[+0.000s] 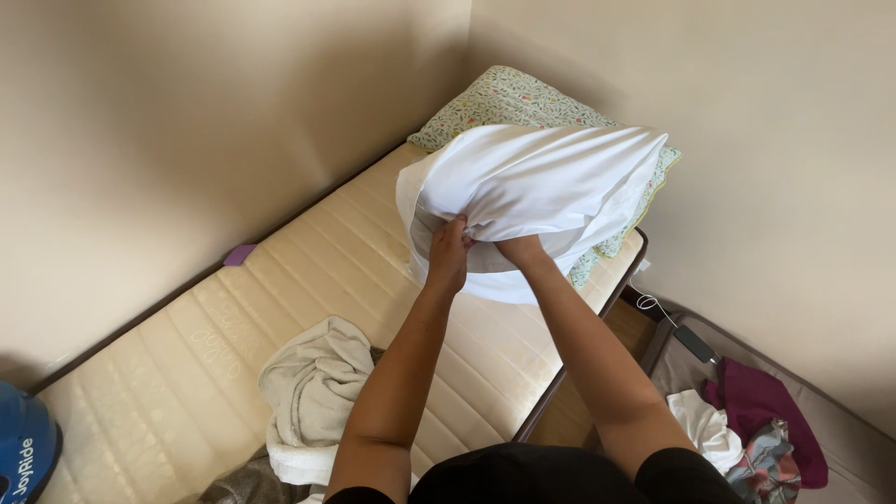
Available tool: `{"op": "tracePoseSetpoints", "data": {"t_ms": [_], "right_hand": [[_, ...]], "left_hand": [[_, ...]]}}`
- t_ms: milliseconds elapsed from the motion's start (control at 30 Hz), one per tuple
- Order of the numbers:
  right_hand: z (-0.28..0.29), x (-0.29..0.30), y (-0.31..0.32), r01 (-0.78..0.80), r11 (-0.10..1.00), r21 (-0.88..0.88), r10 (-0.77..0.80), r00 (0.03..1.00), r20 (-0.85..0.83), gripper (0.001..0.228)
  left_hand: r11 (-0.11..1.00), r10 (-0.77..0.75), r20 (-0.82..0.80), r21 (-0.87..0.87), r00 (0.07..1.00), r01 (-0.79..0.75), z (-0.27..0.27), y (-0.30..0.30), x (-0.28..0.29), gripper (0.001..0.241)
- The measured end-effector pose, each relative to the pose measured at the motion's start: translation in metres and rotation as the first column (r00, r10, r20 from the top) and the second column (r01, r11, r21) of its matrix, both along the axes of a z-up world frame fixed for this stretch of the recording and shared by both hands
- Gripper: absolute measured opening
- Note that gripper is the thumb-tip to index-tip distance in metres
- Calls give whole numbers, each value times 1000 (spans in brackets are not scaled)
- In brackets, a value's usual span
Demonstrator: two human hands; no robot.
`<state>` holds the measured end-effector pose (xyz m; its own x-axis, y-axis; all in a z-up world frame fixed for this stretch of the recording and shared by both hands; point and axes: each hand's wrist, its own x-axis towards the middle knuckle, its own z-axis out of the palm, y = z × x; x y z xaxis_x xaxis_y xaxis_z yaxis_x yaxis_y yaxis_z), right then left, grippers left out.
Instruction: The person puts a white pillow into a white pillowcase by hand, tucking the corners and smoothing the fabric. They then place a patterned pillowcase on top of the finished pillow.
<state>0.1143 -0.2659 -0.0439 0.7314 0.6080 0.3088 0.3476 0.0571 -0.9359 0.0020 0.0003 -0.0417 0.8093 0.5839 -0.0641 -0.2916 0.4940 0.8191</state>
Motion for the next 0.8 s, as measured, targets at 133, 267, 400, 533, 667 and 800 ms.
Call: {"op": "tracePoseSetpoints", "data": {"t_ms": [133,267,400,533,667,800], "right_hand": [[13,-1,37,-37,999,0,37,998,-53,28],[53,-17,127,-64,998,0,64,990,-124,31],[64,-16,146,-84,996,2,83,979,-188,34],[54,-16,149,-110,994,8,108,961,-255,37],[48,-18,146,-135,991,12,131,938,-320,40],[41,-21,140,-157,987,15,151,913,-378,43]], "left_hand": [[966,22,-67,259,998,-4,-35,6,1,32],[947,-51,-5,316,999,50,-43,-9,-5,40],[937,-137,56,330,989,111,-24,-21,-16,42],[937,-147,47,325,988,124,-27,-21,-12,43],[935,4,-7,355,1000,-2,-15,-11,-14,44],[979,84,85,179,993,-98,-10,7,0,32]]}}
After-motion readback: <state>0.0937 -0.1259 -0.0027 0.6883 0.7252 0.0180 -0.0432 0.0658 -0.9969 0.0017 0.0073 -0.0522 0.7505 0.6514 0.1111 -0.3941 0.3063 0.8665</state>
